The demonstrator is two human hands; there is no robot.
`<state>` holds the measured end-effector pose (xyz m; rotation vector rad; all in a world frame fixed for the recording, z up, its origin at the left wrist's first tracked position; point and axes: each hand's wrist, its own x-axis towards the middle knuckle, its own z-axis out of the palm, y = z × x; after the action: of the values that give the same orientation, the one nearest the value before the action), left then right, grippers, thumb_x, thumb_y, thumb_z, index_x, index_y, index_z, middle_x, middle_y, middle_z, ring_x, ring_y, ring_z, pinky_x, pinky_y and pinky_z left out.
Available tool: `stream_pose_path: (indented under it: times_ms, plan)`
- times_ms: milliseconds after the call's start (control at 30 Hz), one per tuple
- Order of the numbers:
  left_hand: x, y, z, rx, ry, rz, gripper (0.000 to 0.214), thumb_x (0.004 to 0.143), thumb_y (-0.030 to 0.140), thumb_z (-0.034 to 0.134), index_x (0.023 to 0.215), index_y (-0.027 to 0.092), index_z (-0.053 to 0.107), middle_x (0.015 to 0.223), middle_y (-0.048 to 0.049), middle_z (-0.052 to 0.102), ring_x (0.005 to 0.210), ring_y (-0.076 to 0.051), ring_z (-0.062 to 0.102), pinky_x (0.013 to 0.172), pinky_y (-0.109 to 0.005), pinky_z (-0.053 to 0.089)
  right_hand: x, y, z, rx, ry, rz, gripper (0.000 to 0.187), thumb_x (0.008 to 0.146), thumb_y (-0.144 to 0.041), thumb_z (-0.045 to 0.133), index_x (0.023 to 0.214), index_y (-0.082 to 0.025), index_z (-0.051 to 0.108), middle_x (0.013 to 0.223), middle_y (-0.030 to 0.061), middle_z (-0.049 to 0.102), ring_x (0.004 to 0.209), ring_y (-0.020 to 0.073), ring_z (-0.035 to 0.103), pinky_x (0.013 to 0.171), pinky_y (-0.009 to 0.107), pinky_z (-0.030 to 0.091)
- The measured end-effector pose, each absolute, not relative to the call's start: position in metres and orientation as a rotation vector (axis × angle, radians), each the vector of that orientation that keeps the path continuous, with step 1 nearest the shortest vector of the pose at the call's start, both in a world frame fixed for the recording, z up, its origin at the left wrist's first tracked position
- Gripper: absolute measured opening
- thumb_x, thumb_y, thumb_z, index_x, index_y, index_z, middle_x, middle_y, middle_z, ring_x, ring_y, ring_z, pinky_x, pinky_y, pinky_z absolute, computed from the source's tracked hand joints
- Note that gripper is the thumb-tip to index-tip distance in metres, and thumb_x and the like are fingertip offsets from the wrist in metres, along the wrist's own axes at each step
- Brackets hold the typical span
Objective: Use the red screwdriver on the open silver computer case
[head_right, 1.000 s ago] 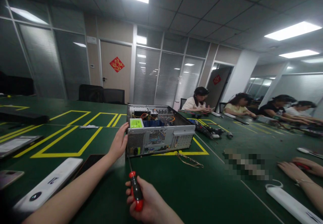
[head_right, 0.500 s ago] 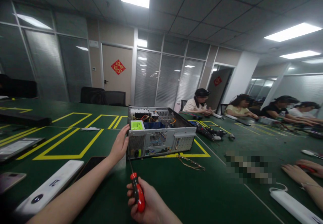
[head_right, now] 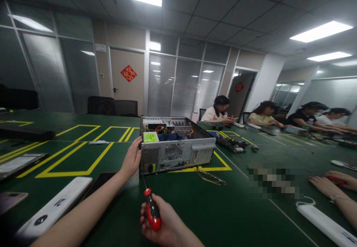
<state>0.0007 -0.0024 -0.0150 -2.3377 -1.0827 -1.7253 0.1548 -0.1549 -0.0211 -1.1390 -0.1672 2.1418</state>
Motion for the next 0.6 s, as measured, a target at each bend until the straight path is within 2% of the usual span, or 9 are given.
stream_pose_path:
  times_ms: [100, 233, 333, 467, 600]
  plan:
    - [0.0008, -0.0028, -0.0145, -2.336, -1.085, -1.719, 0.043, 0.093, 0.026, 0.029, 0.135, 0.020, 0.031, 0.140, -0.0117, 0.037, 0.132, -0.022, 0.033, 0.109, -0.047, 0.029, 0.1561, -0.1546, -0.0220, -1.134, -0.153, 2.164, 0.039, 0.088, -0.045, 0.039, 0.086, -0.011, 0.058, 0.058, 0.0020, 0.057, 0.043, 0.0085, 0.051, 0.035, 0.013, 0.035]
    - [0.0006, -0.0028, -0.0146, -2.334, -1.091, -1.715, 0.042, 0.093, 0.026, 0.029, 0.135, 0.020, 0.031, 0.140, -0.0116, 0.036, 0.132, -0.022, 0.033, 0.109, -0.047, 0.029, 0.1572, -0.1536, -0.0245, -1.061, -0.115, 2.201, 0.032, 0.087, -0.039, 0.046, 0.074, -0.011, 0.054, 0.052, -0.0004, 0.051, 0.040, 0.0036, 0.044, 0.033, 0.008, 0.028]
    - [0.0005, -0.0031, -0.0145, -2.332, -1.091, -1.714, 0.042, 0.093, 0.026, 0.029, 0.135, 0.019, 0.031, 0.140, -0.0118, 0.036, 0.132, -0.022, 0.033, 0.109, -0.046, 0.029, 0.1568, -0.1532, -0.0257, -1.080, -0.100, 2.184, 0.026, 0.085, -0.032, 0.050, 0.074, -0.009, 0.054, 0.051, -0.0005, 0.051, 0.042, 0.0035, 0.046, 0.035, 0.008, 0.033]
    - [0.0007, -0.0043, -0.0138, -2.333, -1.096, -1.714, 0.042, 0.093, 0.026, 0.029, 0.134, 0.019, 0.031, 0.140, -0.0120, 0.037, 0.132, -0.022, 0.033, 0.109, -0.046, 0.029, 0.1550, -0.1530, -0.0250, -1.092, -0.075, 2.116, 0.034, 0.086, -0.039, 0.047, 0.081, -0.007, 0.056, 0.057, 0.0029, 0.057, 0.048, 0.0091, 0.055, 0.041, 0.015, 0.042]
    - [0.0008, -0.0039, -0.0139, -2.336, -1.088, -1.717, 0.042, 0.093, 0.026, 0.029, 0.134, 0.018, 0.032, 0.139, -0.0122, 0.037, 0.131, -0.021, 0.033, 0.109, -0.044, 0.030, 0.1556, -0.1526, -0.0236, -1.054, -0.062, 2.149, 0.041, 0.088, -0.046, 0.041, 0.088, -0.009, 0.059, 0.058, 0.0020, 0.058, 0.046, 0.0087, 0.053, 0.039, 0.015, 0.039]
